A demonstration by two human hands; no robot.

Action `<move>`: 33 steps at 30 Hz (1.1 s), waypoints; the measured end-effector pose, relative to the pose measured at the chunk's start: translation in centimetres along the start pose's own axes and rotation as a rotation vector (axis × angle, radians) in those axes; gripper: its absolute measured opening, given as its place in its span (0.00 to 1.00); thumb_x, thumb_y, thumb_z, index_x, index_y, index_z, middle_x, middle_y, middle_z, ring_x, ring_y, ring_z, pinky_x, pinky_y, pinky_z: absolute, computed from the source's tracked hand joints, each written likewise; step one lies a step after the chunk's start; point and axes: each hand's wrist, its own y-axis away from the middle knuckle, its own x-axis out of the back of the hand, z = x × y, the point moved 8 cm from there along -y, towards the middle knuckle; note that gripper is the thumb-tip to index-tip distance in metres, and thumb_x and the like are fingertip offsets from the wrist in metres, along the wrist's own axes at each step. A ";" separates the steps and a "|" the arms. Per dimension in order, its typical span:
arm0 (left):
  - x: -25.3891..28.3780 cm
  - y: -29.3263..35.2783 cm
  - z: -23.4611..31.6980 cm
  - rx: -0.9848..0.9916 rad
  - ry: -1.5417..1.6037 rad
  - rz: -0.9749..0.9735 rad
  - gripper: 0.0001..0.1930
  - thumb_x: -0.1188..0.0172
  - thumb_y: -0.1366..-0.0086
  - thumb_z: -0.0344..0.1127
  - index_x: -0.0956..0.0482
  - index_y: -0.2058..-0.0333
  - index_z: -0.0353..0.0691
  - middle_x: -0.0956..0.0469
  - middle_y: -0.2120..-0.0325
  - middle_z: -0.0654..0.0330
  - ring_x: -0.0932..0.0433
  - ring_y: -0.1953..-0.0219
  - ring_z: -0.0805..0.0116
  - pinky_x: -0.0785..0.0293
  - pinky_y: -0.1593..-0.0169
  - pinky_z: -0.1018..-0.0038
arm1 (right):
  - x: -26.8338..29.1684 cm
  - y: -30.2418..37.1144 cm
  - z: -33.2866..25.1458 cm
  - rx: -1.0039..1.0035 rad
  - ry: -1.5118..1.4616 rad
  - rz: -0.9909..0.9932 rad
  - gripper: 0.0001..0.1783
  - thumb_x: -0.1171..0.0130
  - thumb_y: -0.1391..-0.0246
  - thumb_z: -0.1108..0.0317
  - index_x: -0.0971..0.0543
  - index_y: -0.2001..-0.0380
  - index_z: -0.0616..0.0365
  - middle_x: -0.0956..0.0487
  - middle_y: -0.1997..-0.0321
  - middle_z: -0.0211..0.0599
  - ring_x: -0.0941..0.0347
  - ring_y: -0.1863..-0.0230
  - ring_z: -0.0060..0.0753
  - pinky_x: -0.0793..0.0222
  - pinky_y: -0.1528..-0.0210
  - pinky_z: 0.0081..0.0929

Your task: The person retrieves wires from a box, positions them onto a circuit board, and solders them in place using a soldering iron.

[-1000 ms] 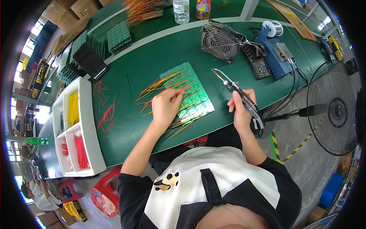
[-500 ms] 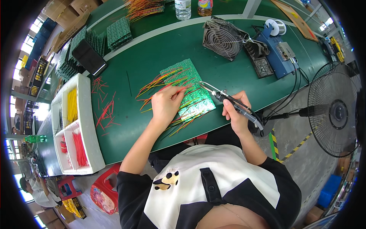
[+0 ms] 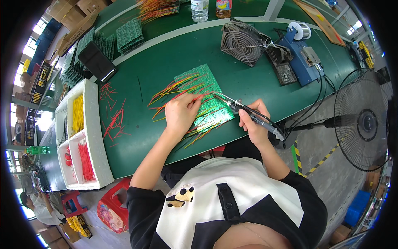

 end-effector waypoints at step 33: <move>3.2 0.8 4.7 -0.515 -0.284 0.134 0.06 0.41 0.51 0.25 0.24 0.72 0.39 0.29 0.81 0.60 0.30 0.78 0.64 0.33 0.75 0.70 | 5.3 -1.7 -0.5 0.138 -0.181 0.380 0.10 0.44 0.45 0.68 0.35 0.70 0.59 0.29 0.84 0.37 0.38 0.88 0.18 0.43 0.84 0.14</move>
